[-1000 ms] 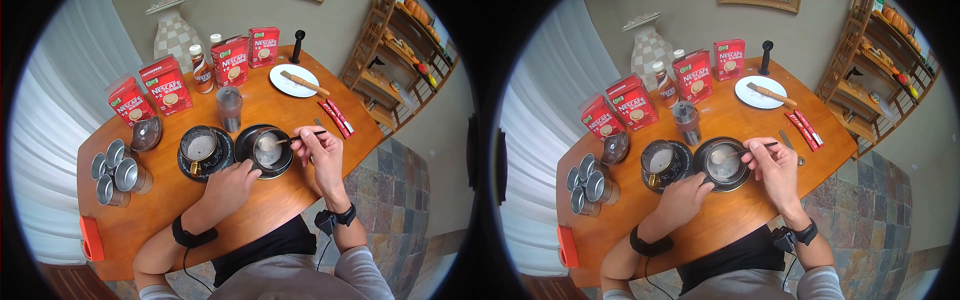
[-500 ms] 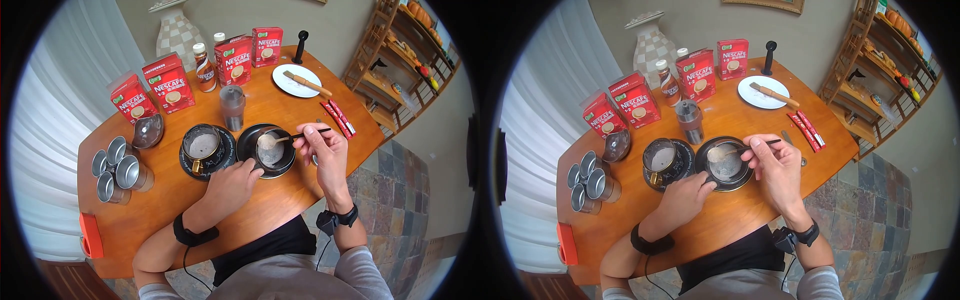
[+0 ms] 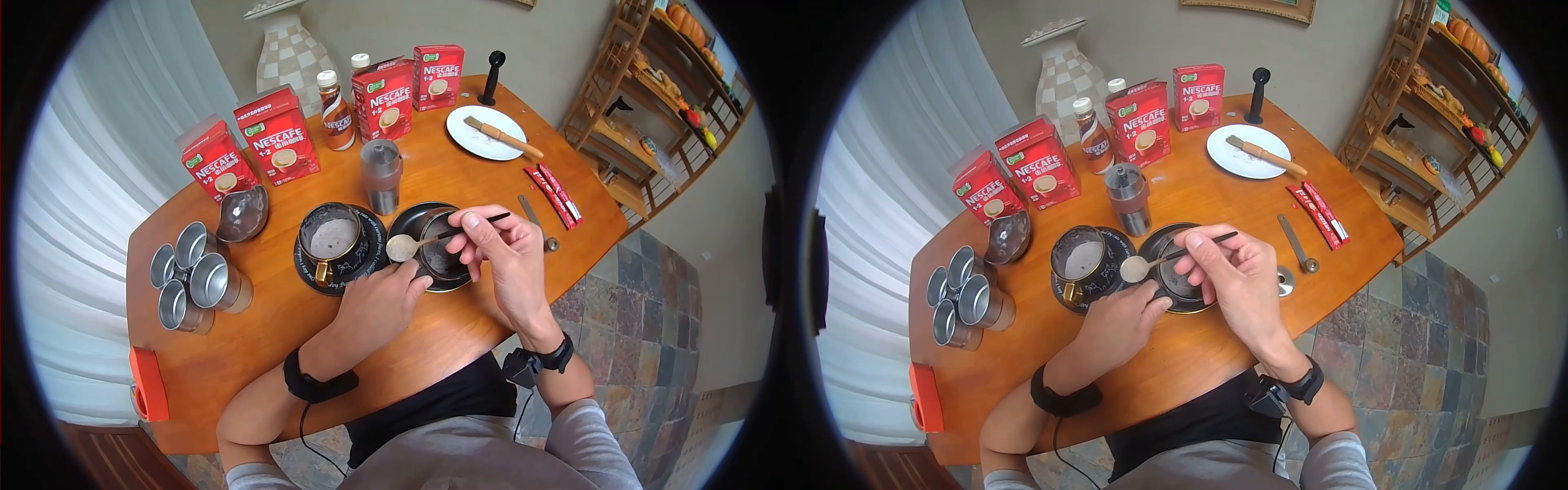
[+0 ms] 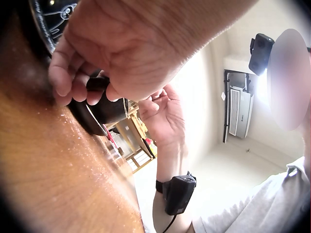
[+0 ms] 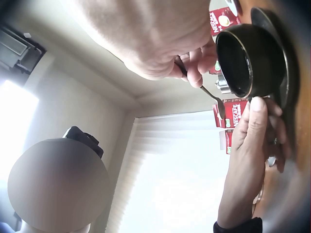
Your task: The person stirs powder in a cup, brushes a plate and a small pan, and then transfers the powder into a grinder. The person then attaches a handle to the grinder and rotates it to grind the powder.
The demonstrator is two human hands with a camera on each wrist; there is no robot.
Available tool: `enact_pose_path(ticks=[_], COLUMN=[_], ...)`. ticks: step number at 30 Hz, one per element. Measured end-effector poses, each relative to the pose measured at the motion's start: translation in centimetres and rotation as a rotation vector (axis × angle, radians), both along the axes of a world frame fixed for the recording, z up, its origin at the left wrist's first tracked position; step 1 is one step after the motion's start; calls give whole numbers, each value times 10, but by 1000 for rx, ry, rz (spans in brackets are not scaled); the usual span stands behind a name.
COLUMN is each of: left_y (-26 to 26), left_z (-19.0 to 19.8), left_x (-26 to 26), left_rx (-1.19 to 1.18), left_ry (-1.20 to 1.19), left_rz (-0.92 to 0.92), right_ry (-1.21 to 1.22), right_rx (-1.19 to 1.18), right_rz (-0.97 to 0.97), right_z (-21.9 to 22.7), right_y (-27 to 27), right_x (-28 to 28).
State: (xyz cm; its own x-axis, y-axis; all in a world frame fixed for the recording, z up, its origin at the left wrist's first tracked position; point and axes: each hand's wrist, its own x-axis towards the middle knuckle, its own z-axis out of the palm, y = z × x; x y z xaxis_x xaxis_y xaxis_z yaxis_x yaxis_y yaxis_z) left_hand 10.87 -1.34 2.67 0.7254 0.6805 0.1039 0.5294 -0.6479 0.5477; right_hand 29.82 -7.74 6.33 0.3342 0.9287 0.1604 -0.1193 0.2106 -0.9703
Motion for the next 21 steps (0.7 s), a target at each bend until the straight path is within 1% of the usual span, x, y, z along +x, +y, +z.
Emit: enact_pose_path(ticks=[3, 6, 9, 21], left_y=[0, 0, 0, 1], left_z=[-4, 2, 4, -4], left_x=[0, 1, 1, -2], left_rx=[15, -42, -64, 32], left_ry=[-15, 72, 81, 16], left_rz=[2, 19, 24, -6], right_ry=[4, 10, 15, 26], right_rx=[-7, -24, -43, -63], right_rz=[23, 45, 58, 101], right_z=[-2, -3, -4, -6], right_y=[2, 3, 3, 3], right_x=[-4, -7, -9, -13])
